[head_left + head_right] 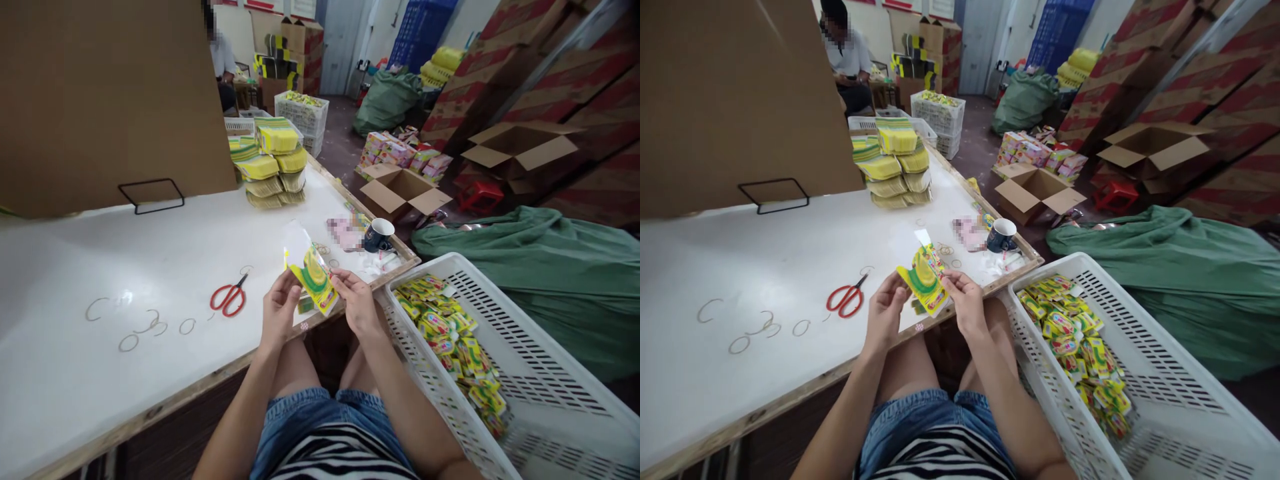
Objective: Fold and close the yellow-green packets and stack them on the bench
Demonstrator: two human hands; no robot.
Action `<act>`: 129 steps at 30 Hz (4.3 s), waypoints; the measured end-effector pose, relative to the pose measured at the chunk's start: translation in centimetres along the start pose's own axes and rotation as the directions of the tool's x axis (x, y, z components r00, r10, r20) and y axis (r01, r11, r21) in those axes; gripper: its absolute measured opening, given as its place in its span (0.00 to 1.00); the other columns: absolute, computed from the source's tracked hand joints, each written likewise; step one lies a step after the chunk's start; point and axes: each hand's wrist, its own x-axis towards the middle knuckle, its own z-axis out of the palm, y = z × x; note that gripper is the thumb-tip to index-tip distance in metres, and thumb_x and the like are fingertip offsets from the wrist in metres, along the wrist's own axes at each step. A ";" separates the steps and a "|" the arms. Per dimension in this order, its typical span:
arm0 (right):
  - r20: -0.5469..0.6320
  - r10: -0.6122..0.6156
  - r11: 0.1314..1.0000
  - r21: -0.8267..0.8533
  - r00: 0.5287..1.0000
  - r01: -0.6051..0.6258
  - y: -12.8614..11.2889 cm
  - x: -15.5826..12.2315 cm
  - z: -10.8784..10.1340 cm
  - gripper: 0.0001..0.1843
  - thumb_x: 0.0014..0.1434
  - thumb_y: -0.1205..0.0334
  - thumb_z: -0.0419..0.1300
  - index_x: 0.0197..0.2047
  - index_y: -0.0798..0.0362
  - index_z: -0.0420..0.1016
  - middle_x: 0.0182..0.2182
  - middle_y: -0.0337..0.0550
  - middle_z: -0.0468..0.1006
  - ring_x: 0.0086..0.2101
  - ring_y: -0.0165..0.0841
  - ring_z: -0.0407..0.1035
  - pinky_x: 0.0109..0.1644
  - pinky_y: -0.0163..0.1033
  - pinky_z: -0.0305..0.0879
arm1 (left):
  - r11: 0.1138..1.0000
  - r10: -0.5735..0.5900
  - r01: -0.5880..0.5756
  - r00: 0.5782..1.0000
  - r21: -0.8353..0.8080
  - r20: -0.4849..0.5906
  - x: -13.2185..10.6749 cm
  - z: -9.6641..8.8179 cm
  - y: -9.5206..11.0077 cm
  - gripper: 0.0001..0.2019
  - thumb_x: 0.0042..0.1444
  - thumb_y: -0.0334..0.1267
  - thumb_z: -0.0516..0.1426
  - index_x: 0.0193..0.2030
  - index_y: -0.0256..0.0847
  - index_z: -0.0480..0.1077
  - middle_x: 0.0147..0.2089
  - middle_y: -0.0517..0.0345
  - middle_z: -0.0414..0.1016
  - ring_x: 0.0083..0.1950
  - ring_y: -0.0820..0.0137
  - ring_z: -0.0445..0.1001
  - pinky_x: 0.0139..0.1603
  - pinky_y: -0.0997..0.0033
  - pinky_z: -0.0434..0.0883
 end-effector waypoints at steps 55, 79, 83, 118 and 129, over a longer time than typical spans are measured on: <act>0.365 -0.059 0.714 -0.635 0.929 0.295 -5.8 -3.7 -3.5 0.17 0.54 0.66 0.62 0.48 0.50 0.71 0.18 0.28 0.61 0.20 0.26 0.55 0.24 0.31 0.50 | 0.950 -0.309 0.302 0.882 0.076 0.356 -3.5 2.4 1.8 0.25 0.55 0.38 0.63 0.60 0.44 0.66 0.56 0.46 0.76 0.52 0.58 0.77 0.50 0.63 0.76; 0.017 -0.204 0.768 -0.617 0.979 0.171 -1.9 3.9 -3.3 0.18 0.50 0.48 0.64 0.36 0.54 0.80 0.31 0.44 0.79 0.28 0.35 0.67 0.35 0.40 0.63 | 0.688 0.075 -0.233 0.965 0.687 0.252 0.9 0.8 -2.1 0.25 0.57 0.38 0.60 0.62 0.45 0.64 0.58 0.47 0.75 0.63 0.54 0.69 0.72 0.40 0.41; 0.013 -0.152 0.839 -0.526 0.988 0.136 0.3 5.6 -1.5 0.17 0.44 0.48 0.68 0.29 0.54 0.78 0.24 0.40 0.78 0.24 0.32 0.65 0.31 0.37 0.62 | 0.739 0.092 -0.221 0.969 0.637 0.229 0.6 0.3 -1.3 0.22 0.56 0.39 0.60 0.58 0.45 0.68 0.54 0.51 0.78 0.59 0.56 0.73 0.72 0.42 0.42; 0.405 -0.122 0.931 -0.271 0.906 0.246 -3.7 -3.6 -4.0 0.19 0.61 0.55 0.60 0.54 0.49 0.70 0.39 0.43 0.77 0.37 0.34 0.72 0.40 0.37 0.69 | 0.971 -0.230 0.239 0.905 0.020 0.359 -3.5 2.3 1.5 0.28 0.56 0.40 0.63 0.60 0.44 0.57 0.47 0.50 0.77 0.44 0.63 0.79 0.43 0.67 0.75; 0.310 -0.185 0.889 -0.353 0.933 0.293 -4.7 -2.7 -4.5 0.20 0.61 0.50 0.60 0.53 0.48 0.69 0.35 0.42 0.77 0.34 0.34 0.71 0.37 0.38 0.67 | 0.937 -0.316 0.350 0.854 -0.008 0.413 -3.9 2.7 1.1 0.37 0.52 0.42 0.65 0.65 0.47 0.53 0.48 0.50 0.78 0.45 0.60 0.80 0.45 0.62 0.77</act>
